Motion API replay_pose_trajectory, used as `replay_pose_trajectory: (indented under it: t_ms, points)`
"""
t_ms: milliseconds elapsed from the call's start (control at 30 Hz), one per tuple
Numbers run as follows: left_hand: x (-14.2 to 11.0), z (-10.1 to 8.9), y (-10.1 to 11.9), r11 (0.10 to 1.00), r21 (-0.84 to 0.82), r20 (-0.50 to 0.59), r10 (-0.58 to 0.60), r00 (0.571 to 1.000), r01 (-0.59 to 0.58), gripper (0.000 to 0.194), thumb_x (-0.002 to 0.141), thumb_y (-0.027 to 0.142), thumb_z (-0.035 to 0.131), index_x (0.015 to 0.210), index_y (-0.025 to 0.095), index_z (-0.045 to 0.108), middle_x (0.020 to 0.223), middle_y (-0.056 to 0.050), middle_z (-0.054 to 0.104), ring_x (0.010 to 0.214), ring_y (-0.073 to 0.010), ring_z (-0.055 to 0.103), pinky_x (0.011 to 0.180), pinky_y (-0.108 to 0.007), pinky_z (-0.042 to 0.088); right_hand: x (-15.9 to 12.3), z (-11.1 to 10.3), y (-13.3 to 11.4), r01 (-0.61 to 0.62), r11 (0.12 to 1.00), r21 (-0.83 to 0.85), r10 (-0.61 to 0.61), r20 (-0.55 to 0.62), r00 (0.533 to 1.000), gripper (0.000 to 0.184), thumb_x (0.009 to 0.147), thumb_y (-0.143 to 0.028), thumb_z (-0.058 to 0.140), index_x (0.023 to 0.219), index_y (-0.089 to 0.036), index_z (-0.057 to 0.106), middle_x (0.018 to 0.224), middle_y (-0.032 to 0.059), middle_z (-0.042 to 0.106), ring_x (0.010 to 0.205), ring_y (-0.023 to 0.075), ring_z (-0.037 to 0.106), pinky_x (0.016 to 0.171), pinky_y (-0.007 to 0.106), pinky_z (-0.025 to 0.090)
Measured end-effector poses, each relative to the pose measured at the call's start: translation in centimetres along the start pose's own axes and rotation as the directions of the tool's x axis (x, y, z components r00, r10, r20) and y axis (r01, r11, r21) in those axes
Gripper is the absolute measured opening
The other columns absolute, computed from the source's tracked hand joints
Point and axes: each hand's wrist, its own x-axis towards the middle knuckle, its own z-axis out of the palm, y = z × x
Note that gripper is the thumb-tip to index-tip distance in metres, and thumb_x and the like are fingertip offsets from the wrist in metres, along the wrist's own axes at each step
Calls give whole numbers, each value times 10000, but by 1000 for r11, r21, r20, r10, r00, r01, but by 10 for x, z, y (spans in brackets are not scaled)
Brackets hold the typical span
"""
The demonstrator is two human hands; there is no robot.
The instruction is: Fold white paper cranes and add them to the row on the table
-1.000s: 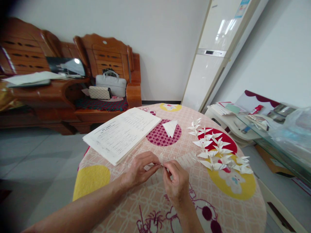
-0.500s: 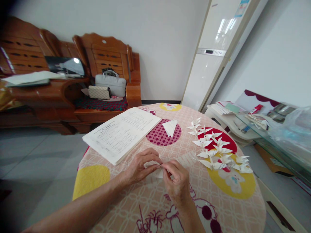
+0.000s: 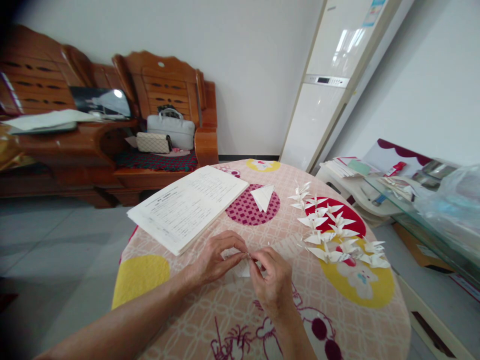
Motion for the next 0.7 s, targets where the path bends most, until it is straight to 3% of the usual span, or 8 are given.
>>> replay_pose_trajectory:
  t_ms: [133,267,400,533,600,700]
  points:
    - [0,2,5,991,-48,13,-121,993,121,140,855,270,624,792,151,663,778,-30,673,742,-128,603,695,-232,449,-1,-2,0,-25,999,-37,25,5,1000,107,835,-136,564,791,-169,656,723,36,616,671,152,566,621,258,440]
    - [1,5,8,962,-144,59,-225,973,231,117,842,251,625,857,151,682,791,-26,689,725,-124,615,667,-220,457,-2,-3,2,-165,986,23,165,23,986,132,820,-202,587,702,-168,635,604,-3,559,560,128,504,535,239,396]
    - [2,10,3,890,-315,115,-308,944,329,180,809,255,648,936,129,665,735,-21,659,647,-107,583,590,-203,429,-4,-2,5,-383,904,191,371,97,924,189,826,-281,588,696,-157,644,558,-18,548,503,109,472,463,216,357]
    - [4,17,-13,729,-504,191,-429,883,463,308,743,287,706,981,106,630,724,-29,652,599,-102,579,534,-193,405,-3,2,17,-534,778,330,480,236,845,211,812,-340,611,786,-141,676,602,2,621,522,128,535,471,223,388]
    - [6,21,-24,695,-496,222,-478,850,521,325,707,272,724,965,98,629,683,-21,646,575,-104,576,533,-198,413,-3,5,26,-586,711,389,512,285,811,241,784,-331,633,915,-135,686,637,14,667,534,147,579,485,236,423]
    - [10,27,-41,712,-415,205,-534,821,566,287,690,217,702,942,95,637,643,0,626,547,-95,554,509,-188,395,-1,10,41,-598,714,364,535,266,802,252,756,-294,636,944,-133,687,690,39,710,587,177,635,528,262,473]
